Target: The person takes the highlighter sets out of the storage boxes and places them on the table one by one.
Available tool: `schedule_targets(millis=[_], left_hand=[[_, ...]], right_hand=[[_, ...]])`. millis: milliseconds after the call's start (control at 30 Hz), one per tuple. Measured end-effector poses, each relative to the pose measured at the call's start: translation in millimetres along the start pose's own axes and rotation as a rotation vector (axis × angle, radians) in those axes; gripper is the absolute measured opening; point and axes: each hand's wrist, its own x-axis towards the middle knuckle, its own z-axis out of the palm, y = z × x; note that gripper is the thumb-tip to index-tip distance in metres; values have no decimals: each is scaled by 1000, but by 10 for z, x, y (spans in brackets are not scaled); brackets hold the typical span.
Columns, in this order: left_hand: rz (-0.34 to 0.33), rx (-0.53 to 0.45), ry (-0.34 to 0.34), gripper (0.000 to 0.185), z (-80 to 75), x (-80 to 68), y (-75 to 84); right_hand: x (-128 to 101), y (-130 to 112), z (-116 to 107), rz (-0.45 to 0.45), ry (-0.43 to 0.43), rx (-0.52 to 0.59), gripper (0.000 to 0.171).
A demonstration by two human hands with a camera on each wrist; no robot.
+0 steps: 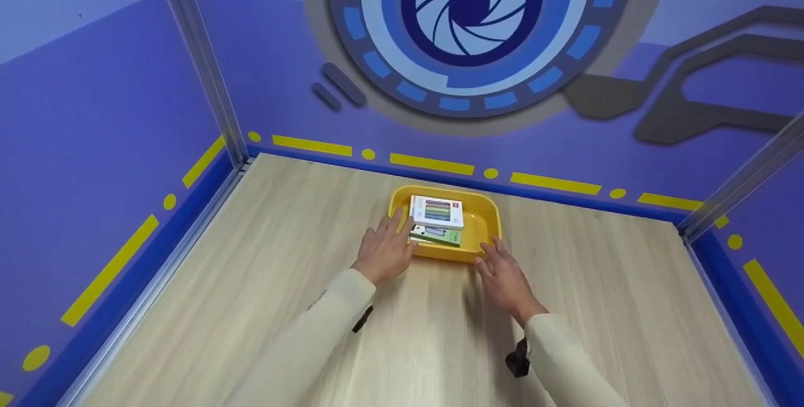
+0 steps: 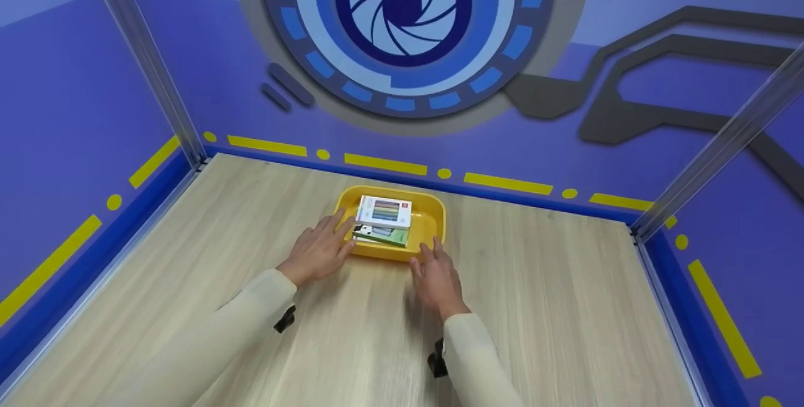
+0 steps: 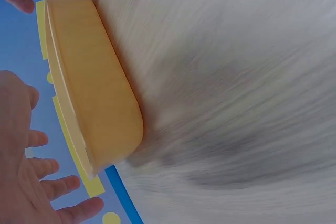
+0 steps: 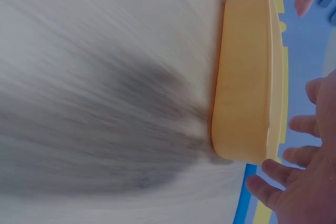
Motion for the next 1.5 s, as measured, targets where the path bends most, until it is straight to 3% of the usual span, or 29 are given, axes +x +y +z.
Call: schedule_targets(millis=[500, 667, 900, 1133, 1500], left_hand=[[-4, 23, 18, 46, 41, 104, -33], [-33, 24, 20, 45, 68, 157, -62], [-73, -29, 49, 48, 110, 232, -91], [-96, -41, 72, 50, 147, 280, -102], [-112, -109, 25, 51, 132, 285, -74]], right_hand=[[96, -3, 50, 75, -23, 21, 54], [141, 12, 75, 67, -28, 11, 54], [195, 39, 115, 120, -43, 9, 57], [217, 43, 135, 130, -3, -44, 56], [169, 64, 159, 149, 10, -68, 49]])
